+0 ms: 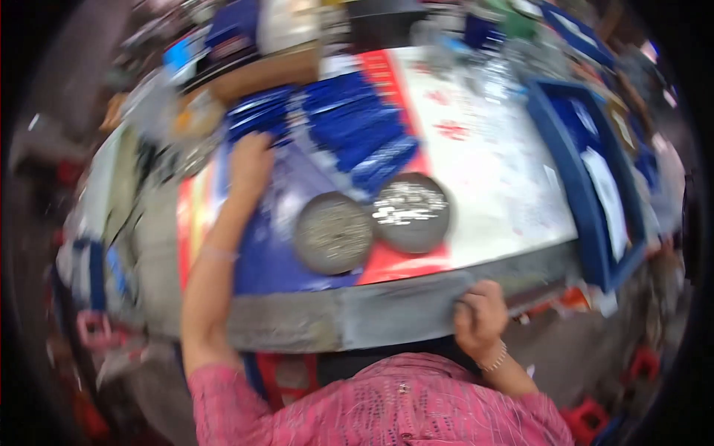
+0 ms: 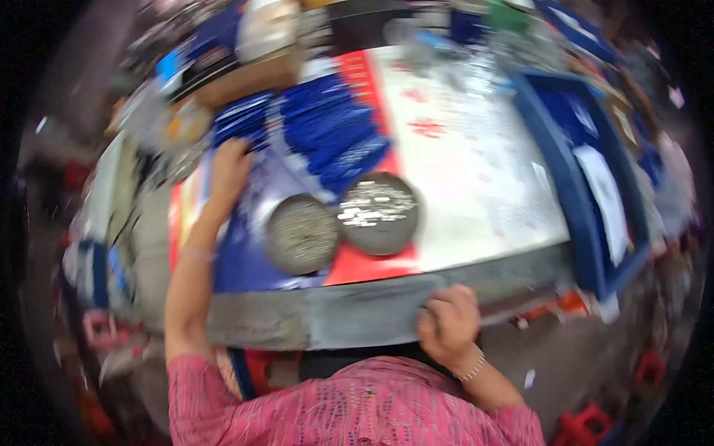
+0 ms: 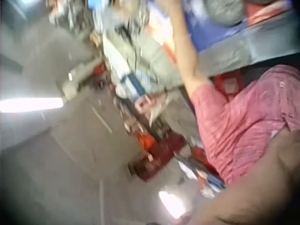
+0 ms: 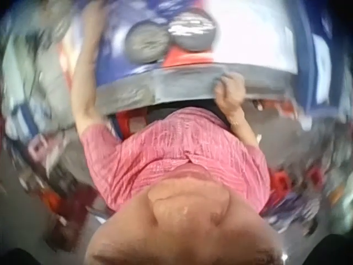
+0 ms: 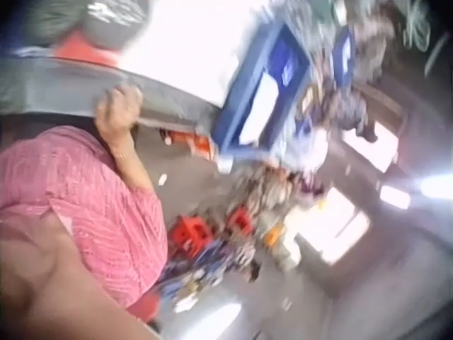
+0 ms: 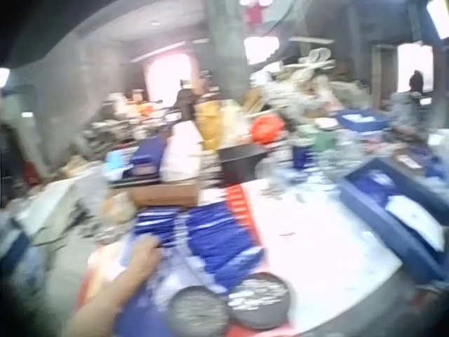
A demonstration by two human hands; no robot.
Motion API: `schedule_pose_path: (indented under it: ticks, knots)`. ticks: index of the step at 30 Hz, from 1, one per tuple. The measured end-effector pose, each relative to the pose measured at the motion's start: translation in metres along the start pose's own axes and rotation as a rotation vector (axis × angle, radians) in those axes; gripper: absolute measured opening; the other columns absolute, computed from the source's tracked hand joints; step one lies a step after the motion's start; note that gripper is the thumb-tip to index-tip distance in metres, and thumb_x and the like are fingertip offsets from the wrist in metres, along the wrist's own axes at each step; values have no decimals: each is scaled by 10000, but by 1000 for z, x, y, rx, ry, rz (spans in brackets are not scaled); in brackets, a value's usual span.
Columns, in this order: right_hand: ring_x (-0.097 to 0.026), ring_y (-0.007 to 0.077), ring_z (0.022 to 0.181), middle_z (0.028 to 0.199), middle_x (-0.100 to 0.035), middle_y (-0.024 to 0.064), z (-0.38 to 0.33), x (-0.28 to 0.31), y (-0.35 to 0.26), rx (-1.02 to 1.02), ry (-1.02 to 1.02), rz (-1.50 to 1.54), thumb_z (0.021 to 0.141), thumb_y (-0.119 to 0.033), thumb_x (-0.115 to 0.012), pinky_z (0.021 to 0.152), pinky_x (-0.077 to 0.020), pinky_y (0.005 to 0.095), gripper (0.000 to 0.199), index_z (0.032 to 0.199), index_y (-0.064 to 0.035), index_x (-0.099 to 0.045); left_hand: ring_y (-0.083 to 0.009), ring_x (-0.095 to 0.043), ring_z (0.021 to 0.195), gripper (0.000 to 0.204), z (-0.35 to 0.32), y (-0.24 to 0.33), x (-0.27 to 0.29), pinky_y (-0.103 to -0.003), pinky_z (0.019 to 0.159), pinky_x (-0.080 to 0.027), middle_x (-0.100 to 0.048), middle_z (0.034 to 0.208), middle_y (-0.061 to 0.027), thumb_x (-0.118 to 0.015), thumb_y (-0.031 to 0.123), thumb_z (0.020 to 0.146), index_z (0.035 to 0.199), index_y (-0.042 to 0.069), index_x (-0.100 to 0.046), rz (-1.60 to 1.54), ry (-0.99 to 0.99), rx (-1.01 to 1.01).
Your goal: Manual assembly of small metal pins into blue plastic components at a factory workbench.
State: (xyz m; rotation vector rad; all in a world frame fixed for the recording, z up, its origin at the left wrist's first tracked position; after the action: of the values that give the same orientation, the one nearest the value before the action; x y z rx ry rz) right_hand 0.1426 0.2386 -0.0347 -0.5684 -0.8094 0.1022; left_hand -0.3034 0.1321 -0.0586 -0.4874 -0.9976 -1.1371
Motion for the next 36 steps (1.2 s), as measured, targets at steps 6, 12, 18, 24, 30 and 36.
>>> schedule_pose_path:
  ticks: [6, 12, 18, 24, 30, 36]
  knots:
    - [-554, 261, 685, 791, -564, 92, 0, 2, 6, 18, 70, 11, 672, -75, -687, 663, -456, 375, 164, 788, -38, -577, -392, -509, 893, 126, -3, -9, -11, -431, 806, -408, -540, 916, -213, -560, 30, 788, 903, -18, -537, -10, 91, -154]
    - [-565, 250, 727, 823, -555, 105, 0, 5, 4, 37, 97, 82, 743, -59, -669, 689, -464, 365, 135, 810, -14, -562, -395, -470, 827, 73, -6, -9, -7, -466, 725, -362, -472, 842, -210, -509, 21, 823, 856, -23, -460, 35, -51, -100]
    - [-567, 255, 740, 835, -555, 109, -2, 6, 4, 35, 110, 121, 754, -68, -674, 697, -462, 356, 142, 811, -9, -558, -392, -465, 829, 68, -8, -2, -2, -458, 724, -361, -475, 845, -207, -493, 13, 839, 869, -34, -454, 100, -46, -92]
    - [-568, 252, 746, 839, -557, 107, -2, 4, 3, 26, 115, 123, 756, -71, -675, 699, -463, 356, 140, 809, -14, -559, -391, -505, 890, 88, -17, -19, 6, -423, 793, -400, -520, 924, -221, -448, 35, 906, 942, -44, -463, -188, -118, 114]
    - [-562, 262, 731, 832, -558, 106, -6, 8, 7, 25, 87, 11, 724, -85, -684, 675, -462, 366, 157, 798, -27, -559, -336, -529, 1030, 264, -22, -10, 33, -372, 913, -397, -539, 1124, -224, -430, 132, 963, 1156, -42, -473, -256, 39, 290]
    - [-531, 313, 704, 810, -552, 158, -8, -2, 8, 11, 16, -7, 713, -18, -620, 610, -427, 398, 161, 851, 3, -539, -99, -487, 761, 182, -61, 42, 92, -245, 692, -419, -521, 867, -22, -463, 138, 959, 1095, 23, -505, -681, 291, 367]
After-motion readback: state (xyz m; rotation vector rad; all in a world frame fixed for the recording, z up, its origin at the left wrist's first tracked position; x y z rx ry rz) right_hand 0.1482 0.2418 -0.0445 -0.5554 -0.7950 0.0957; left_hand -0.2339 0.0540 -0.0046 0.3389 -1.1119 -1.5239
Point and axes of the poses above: each hand's wrist, its own z-axis towards the middle knuckle, its own x-axis out of the back of the hand, y = z × x, the point moved 1 cm from there along z, towards the middle knuckle
